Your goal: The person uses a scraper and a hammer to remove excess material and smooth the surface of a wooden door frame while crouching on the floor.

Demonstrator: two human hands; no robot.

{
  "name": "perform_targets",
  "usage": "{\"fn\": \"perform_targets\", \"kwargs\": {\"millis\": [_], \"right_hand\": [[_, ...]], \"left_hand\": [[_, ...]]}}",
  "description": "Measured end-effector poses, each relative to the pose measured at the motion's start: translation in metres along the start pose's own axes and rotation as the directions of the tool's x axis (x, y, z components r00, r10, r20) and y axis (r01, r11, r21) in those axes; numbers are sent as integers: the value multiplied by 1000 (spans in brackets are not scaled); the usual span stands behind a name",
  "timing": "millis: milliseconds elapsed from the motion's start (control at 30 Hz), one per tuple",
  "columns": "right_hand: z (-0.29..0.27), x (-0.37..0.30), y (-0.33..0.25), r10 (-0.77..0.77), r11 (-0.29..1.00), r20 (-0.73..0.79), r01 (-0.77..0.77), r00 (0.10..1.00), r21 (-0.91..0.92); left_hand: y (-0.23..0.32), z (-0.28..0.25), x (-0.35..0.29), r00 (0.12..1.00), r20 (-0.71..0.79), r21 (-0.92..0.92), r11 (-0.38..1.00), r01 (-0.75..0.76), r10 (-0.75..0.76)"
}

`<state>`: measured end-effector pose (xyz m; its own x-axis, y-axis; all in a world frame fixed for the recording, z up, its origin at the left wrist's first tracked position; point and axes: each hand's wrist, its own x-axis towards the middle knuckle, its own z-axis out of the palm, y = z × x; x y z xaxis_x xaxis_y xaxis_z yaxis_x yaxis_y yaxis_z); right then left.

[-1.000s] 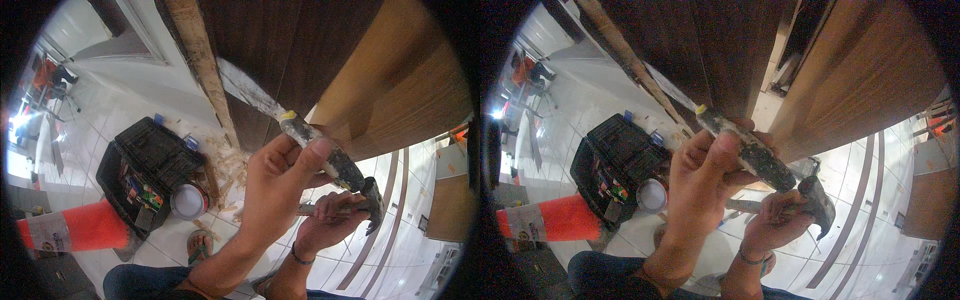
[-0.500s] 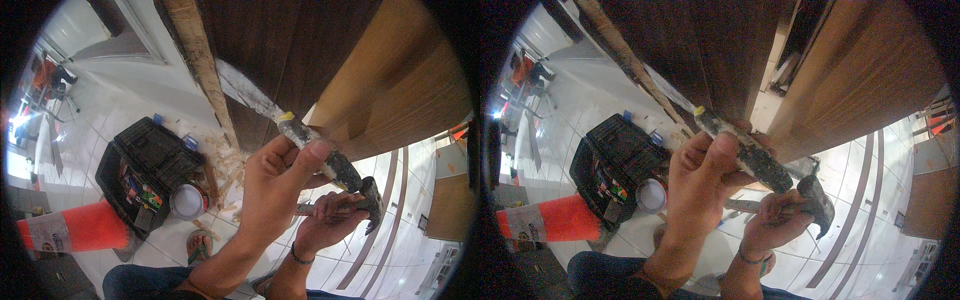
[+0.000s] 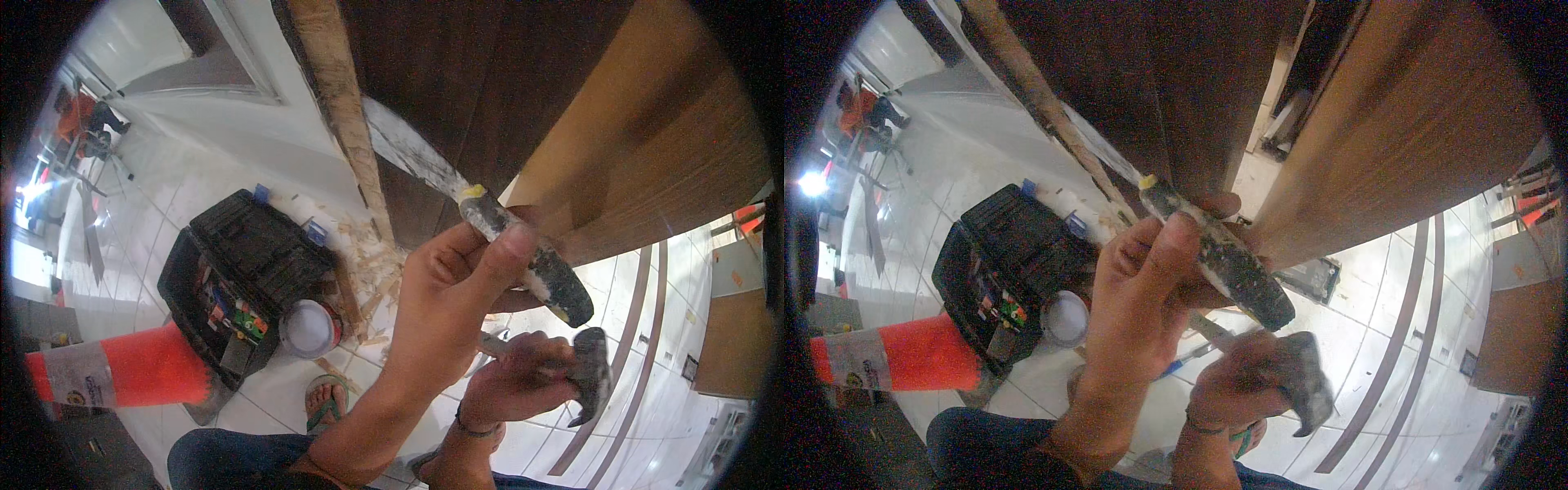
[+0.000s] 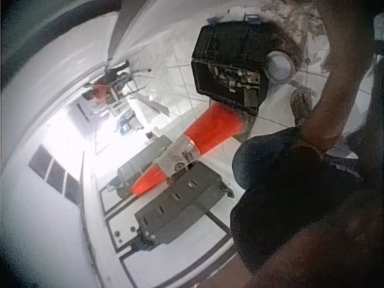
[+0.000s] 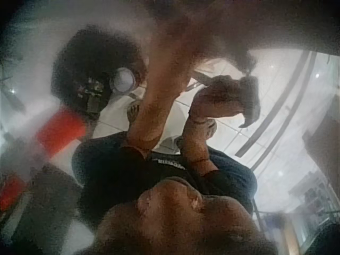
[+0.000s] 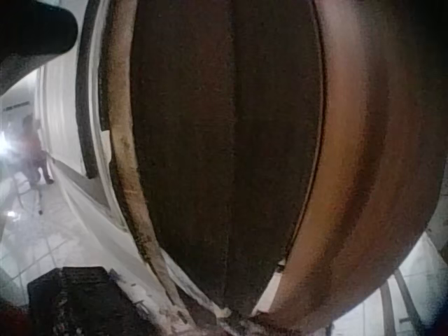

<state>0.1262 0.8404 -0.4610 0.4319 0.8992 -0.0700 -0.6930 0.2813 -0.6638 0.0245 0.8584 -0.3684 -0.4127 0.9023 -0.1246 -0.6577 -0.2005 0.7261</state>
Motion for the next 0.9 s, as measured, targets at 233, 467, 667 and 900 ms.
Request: {"fn": "perform_targets", "kwargs": {"millis": [233,467,667,900], "right_hand": [[3,-10,3,-70,985,111,87,991,-149],[15,-6,0,-19,954,-27,10,999,-299],[1,4,3,100,987,-171,-120,980,-111],[8,-4,15,-293,906,-306,162,906,-390]], "left_hand": [[6,-3,-2,999,23,-35,999,30,-29],[7,-14,0,999,33,-61,998,10,-8],[1,-5,-9,999,23,81,996,47,-49],[6,-11,-15,999,10,130,991,37,-39]]}}
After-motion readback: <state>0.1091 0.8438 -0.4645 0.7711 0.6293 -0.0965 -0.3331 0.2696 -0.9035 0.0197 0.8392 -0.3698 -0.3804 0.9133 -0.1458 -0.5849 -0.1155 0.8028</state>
